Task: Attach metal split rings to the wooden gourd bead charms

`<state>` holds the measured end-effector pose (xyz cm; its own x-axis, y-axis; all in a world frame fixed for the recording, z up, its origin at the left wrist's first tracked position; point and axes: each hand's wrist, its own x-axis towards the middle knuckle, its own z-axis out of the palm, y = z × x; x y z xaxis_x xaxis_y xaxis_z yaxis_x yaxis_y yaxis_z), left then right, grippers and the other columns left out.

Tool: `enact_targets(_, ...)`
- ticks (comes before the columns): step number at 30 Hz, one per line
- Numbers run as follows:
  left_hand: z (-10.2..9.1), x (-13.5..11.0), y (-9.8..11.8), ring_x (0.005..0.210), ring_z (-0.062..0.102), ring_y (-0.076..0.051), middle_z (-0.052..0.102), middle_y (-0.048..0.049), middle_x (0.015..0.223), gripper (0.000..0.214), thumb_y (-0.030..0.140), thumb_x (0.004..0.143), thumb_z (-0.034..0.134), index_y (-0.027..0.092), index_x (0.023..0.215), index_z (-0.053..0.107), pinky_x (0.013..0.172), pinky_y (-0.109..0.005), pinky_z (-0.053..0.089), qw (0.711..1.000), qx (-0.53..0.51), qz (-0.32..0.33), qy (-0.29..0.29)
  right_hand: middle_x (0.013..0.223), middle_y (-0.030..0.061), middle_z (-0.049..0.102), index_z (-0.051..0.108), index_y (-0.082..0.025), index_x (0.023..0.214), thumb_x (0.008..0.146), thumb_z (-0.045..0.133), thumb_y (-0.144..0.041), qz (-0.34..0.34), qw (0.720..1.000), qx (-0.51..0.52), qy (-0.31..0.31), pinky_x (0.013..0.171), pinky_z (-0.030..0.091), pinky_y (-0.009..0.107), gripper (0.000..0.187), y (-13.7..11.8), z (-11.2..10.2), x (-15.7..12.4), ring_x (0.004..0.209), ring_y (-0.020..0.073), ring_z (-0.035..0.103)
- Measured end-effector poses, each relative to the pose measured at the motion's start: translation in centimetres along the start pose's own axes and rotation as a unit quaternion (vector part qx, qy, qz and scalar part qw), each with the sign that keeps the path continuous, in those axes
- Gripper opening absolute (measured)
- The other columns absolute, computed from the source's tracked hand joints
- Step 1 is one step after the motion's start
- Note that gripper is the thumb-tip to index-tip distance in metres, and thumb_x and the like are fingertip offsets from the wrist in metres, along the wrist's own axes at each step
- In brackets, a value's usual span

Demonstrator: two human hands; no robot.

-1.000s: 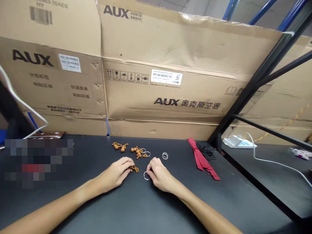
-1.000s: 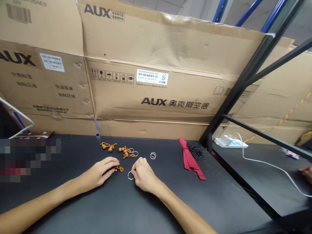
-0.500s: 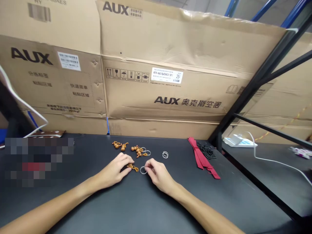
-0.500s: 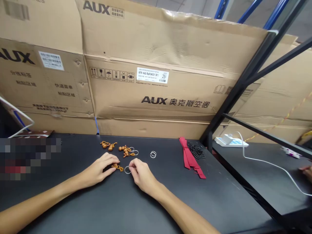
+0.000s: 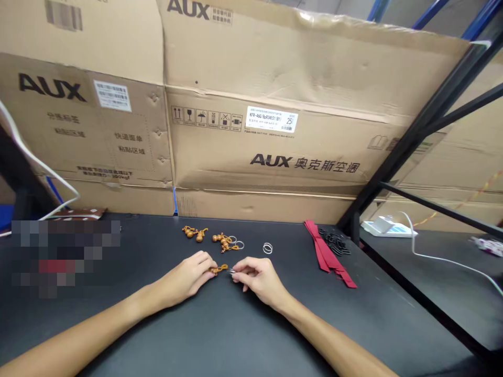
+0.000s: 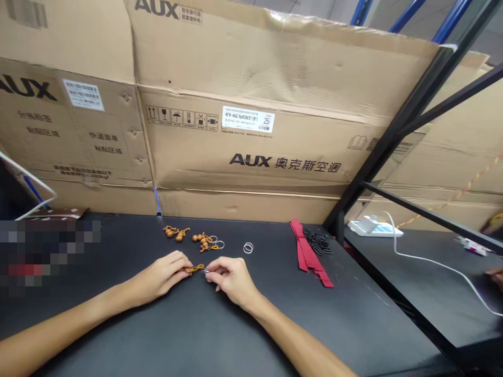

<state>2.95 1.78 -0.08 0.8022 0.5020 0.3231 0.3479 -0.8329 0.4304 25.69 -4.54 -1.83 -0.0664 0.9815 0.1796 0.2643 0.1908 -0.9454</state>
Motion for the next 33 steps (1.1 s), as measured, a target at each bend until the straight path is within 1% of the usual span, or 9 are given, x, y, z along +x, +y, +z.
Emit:
enact_targets(4,-0.1,0.0,0.5,0.08,0.059,-0.016,0.06,-0.0041,0.093,0.017,0.026,0.096,0.04,0.02,0.097,0.056,0.075,-0.027,0.045,0.999,-0.022,-0.023,-0.007,0.073,0.0034,0.067,0.073,-0.017,0.076,0.072,0.073,-0.036,-0.048,0.999,-0.014,-0.001,0.051,0.053,0.024,0.019,0.0,0.0,-0.1,0.05,0.0116,0.061)
enact_targets(6,-0.2,0.1,0.9,0.078,0.058,-0.016,0.061,-0.0028,0.09,0.018,0.027,0.096,0.039,0.02,0.094,0.056,0.074,-0.026,0.044,0.998,-0.039,-0.039,-0.018,0.074,0.0037,0.067,0.074,-0.018,0.074,0.073,0.073,-0.037,-0.07,0.997,-0.022,-0.002,0.052,0.054,0.024,0.019,-0.1,0.0,-0.1,0.052,0.0126,0.061)
enact_targets(11,-0.3,0.1,2.0,0.082,0.056,-0.017,0.062,-0.0015,0.089,0.024,0.031,0.097,0.035,0.021,0.095,0.057,0.078,-0.029,0.041,0.993,-0.068,-0.083,-0.047,0.07,0.0029,0.065,0.071,-0.018,0.073,0.079,0.068,-0.031,-0.129,0.989,-0.077,0.009,0.053,0.052,0.023,0.015,-0.8,0.0,-0.4,0.053,0.0122,0.06)
enact_targets(16,-0.5,0.1,1.9,0.081,0.054,-0.017,0.061,-0.0009,0.088,0.031,0.036,0.099,0.03,0.021,0.095,0.057,0.079,-0.028,0.039,0.987,-0.105,-0.101,-0.065,0.075,0.0041,0.066,0.068,-0.018,0.076,0.083,0.065,-0.028,-0.181,0.978,-0.105,0.03,0.058,0.052,0.023,0.013,-1.3,0.0,-0.6,0.064,0.0138,0.062)
enact_targets(21,-0.6,0.2,1.7,0.08,0.053,-0.016,0.06,0.0002,0.084,0.033,0.038,0.099,0.029,0.02,0.092,0.056,0.078,-0.027,0.039,0.985,-0.12,-0.103,-0.072,0.076,0.0038,0.066,0.068,-0.018,0.077,0.083,0.065,-0.028,-0.185,0.979,-0.088,0.018,0.057,0.053,0.023,0.012,-1.3,0.2,-0.7,0.062,0.0131,0.062)
enact_targets(26,-0.6,0.3,1.7,0.08,0.053,-0.016,0.059,0.0001,0.085,0.033,0.038,0.099,0.029,0.02,0.091,0.055,0.078,-0.027,0.04,0.984,-0.124,-0.106,-0.073,0.076,0.0031,0.065,0.067,-0.018,0.077,0.083,0.065,-0.03,-0.157,0.986,-0.063,0.009,0.055,0.054,0.023,0.013,-1.1,0.4,-0.7,0.056,0.0118,0.062)
enact_targets(33,-0.7,0.2,1.7,0.083,0.053,-0.016,0.059,0.0,0.088,0.031,0.038,0.099,0.029,0.021,0.093,0.055,0.08,-0.027,0.039,0.983,-0.13,-0.103,-0.082,0.072,0.0027,0.064,0.067,-0.017,0.075,0.082,0.065,-0.03,-0.153,0.986,-0.072,0.007,0.052,0.052,0.022,0.014,-1.2,0.6,-0.7,0.053,0.0113,0.06)
